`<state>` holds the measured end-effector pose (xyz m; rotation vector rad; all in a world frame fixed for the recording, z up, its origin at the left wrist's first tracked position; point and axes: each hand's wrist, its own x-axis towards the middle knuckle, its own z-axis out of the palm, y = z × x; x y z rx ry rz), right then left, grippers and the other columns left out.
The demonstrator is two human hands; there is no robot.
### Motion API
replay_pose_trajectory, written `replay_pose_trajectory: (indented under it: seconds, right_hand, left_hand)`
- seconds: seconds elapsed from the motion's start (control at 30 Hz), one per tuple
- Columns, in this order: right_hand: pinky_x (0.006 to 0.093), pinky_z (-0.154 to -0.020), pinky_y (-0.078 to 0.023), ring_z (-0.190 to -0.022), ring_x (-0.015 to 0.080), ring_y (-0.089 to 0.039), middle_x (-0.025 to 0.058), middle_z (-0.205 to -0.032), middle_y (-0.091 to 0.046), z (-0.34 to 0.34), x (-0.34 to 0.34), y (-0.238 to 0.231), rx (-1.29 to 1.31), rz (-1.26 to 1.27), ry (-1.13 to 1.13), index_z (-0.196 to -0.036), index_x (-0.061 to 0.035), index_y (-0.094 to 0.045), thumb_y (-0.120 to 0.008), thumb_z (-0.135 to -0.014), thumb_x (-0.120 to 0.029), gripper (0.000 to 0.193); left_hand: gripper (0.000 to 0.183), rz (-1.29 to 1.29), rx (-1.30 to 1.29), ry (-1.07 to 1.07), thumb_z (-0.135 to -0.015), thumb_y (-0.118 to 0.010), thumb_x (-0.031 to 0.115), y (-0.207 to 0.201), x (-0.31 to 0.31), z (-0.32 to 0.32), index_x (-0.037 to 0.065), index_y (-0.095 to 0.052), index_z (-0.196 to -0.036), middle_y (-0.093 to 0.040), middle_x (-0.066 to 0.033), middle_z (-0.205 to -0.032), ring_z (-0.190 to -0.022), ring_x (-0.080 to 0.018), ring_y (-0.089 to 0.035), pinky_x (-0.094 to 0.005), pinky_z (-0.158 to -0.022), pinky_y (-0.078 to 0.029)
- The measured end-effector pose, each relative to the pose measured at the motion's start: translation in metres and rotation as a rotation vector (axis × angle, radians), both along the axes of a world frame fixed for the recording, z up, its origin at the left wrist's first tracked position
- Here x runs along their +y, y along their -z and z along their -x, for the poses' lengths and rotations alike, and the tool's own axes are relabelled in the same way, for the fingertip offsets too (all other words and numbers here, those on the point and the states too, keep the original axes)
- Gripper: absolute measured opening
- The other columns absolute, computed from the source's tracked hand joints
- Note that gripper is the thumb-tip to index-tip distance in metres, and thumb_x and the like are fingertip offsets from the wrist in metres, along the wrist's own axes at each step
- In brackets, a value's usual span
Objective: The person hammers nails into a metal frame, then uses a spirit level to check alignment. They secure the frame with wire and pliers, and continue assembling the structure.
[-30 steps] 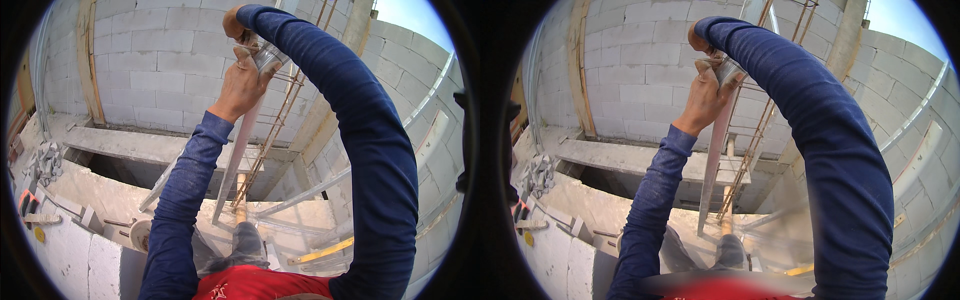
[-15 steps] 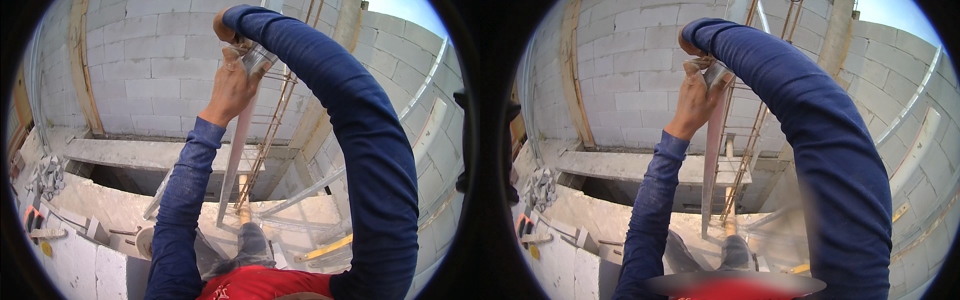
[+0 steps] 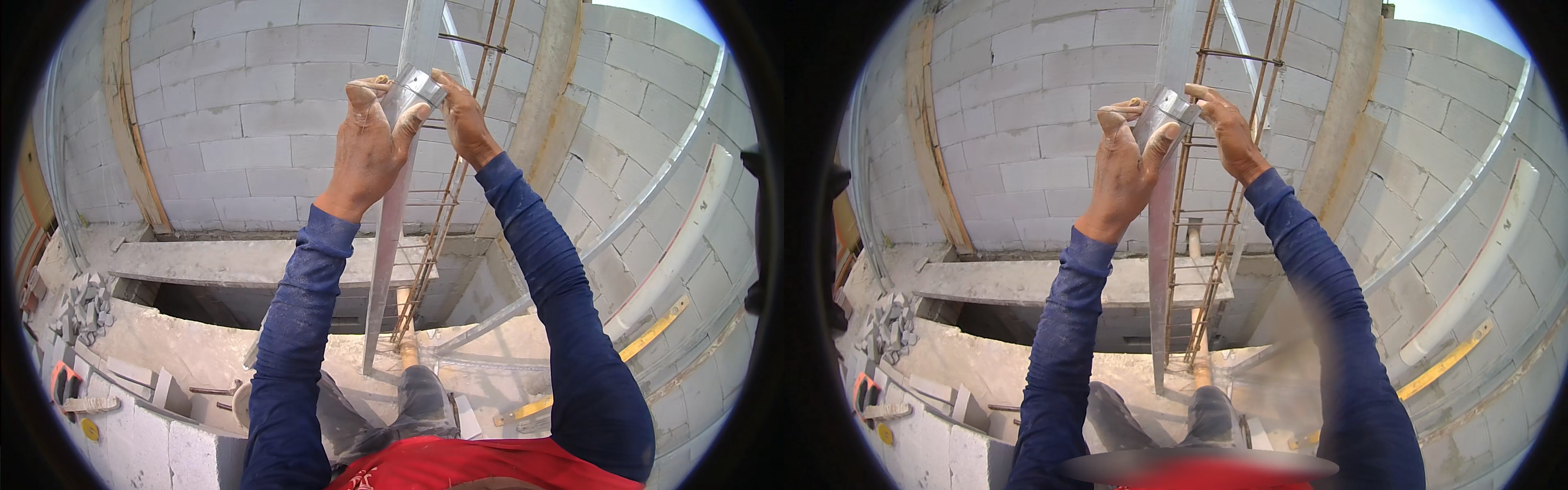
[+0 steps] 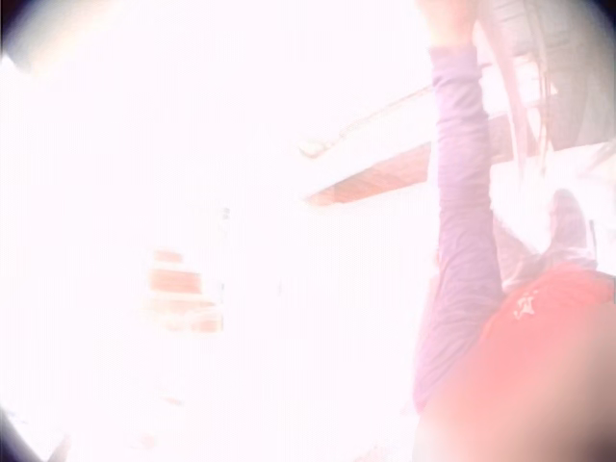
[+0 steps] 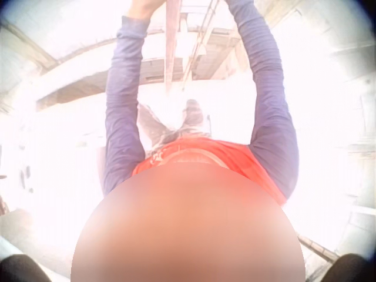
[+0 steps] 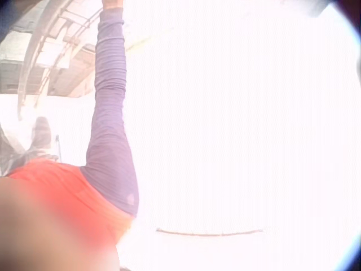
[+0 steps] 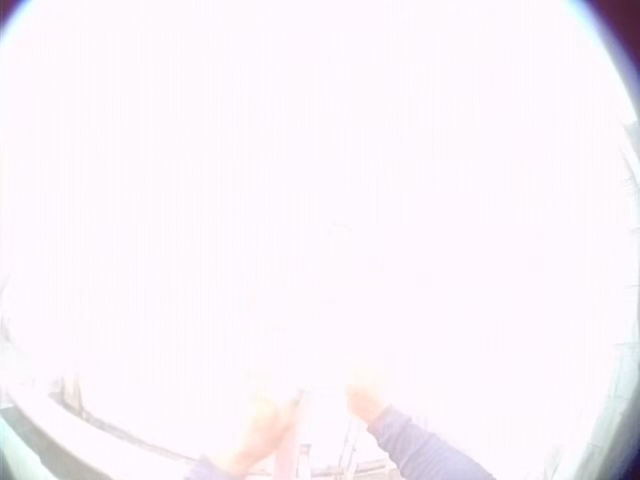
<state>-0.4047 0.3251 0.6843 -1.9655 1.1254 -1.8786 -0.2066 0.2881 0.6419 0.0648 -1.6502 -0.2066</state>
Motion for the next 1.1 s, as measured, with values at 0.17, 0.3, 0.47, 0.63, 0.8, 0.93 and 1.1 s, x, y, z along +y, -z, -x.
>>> replay_pose_trajectory:
  seconds: [0.17, 0.3, 0.47, 0.63, 0.8, 0.93, 1.1]
  right_hand:
    - [0.0498, -0.125, -0.026, -0.148, 0.0368, -0.037, 0.0188, -0.155, -0.049, 0.000, -0.015, 0.019, 0.415, -0.121, 0.163, -0.143, -0.0024, -0.058, -0.064, -0.100, -0.040, 0.058]
    - [0.0517, -0.120, -0.031, -0.147, 0.0375, -0.036, 0.0189, -0.151, -0.046, -0.021, -0.013, 0.019, 0.542, 0.413, 0.756, -0.147, -0.0091, -0.053, -0.080, -0.088, -0.033, 0.070]
    - [0.0514, -0.112, -0.039, -0.137, 0.0355, -0.045, 0.0173, -0.134, -0.057, -0.022, -0.020, 0.018, 0.755, 0.468, 0.624, -0.123, -0.0038, -0.068, -0.075, -0.090, -0.021, 0.038]
    - [0.0438, -0.082, -0.055, -0.092, 0.0338, -0.069, 0.0173, -0.094, -0.070, -0.030, 0.031, 0.022, 0.381, -0.002, 0.117, -0.111, -0.0002, -0.070, -0.066, -0.099, -0.018, 0.022]
    - [0.0447, -0.066, -0.051, -0.067, 0.0370, -0.063, 0.0215, -0.074, -0.064, -0.047, 0.099, 0.004, 0.640, 0.018, 0.612, -0.089, 0.0018, -0.068, -0.063, -0.101, -0.020, 0.025]
    - [0.0441, -0.062, -0.044, -0.061, 0.0364, -0.057, 0.0213, -0.070, -0.060, -0.070, 0.117, -0.012, 0.844, 0.142, 0.751, -0.085, 0.0013, -0.068, -0.066, -0.101, -0.021, 0.028]
    - [0.0497, -0.065, -0.049, -0.069, 0.0424, -0.062, 0.0221, -0.074, -0.064, -0.094, 0.129, -0.033, 0.949, 0.101, 0.777, -0.082, 0.0012, -0.068, -0.065, -0.097, -0.019, 0.025]
  left_hand:
    - [0.063, 0.017, 0.015, 0.005, -0.103, -0.065, 0.048, -0.001, 0.000, -0.003, -0.004, -0.034, -0.123, -0.052, -0.0291, -0.127, -0.116, -0.0435, -0.063, -0.0483, -0.094, -0.056]
    - [0.063, 0.015, -0.011, 0.009, -0.103, -0.065, 0.047, 0.000, -0.001, -0.003, -0.004, -0.034, -0.123, -0.051, -0.0287, -0.127, -0.116, -0.0436, -0.062, -0.0484, -0.095, -0.056]
    - [0.061, 0.092, 0.004, -0.063, -0.103, -0.065, 0.046, 0.000, -0.004, -0.002, -0.001, -0.031, -0.122, -0.051, -0.0282, -0.125, -0.108, -0.0451, -0.066, -0.0480, -0.086, -0.059]
    - [0.061, 0.105, 0.032, -0.049, -0.103, -0.067, 0.042, 0.001, -0.007, 0.001, 0.000, -0.029, -0.128, -0.051, -0.0265, -0.126, -0.105, -0.0456, -0.067, -0.0487, -0.082, -0.060]
    - [0.064, 0.174, 0.059, -0.086, -0.103, -0.068, 0.033, 0.002, -0.006, 0.002, 0.003, -0.024, -0.138, -0.051, -0.0249, -0.127, -0.096, -0.0433, -0.069, -0.0476, -0.073, -0.061]
    - [0.052, 0.066, 0.019, -0.067, -0.104, -0.067, 0.032, 0.003, 0.003, 0.002, 0.002, -0.033, -0.128, -0.052, -0.0243, -0.126, -0.102, -0.0402, -0.067, -0.0457, -0.075, -0.061]
    - [0.052, 0.118, 0.098, -0.281, -0.099, -0.073, 0.020, 0.001, 0.019, 0.006, 0.001, -0.038, -0.132, -0.052, -0.0203, -0.123, -0.103, -0.0380, -0.068, -0.0424, -0.073, -0.063]
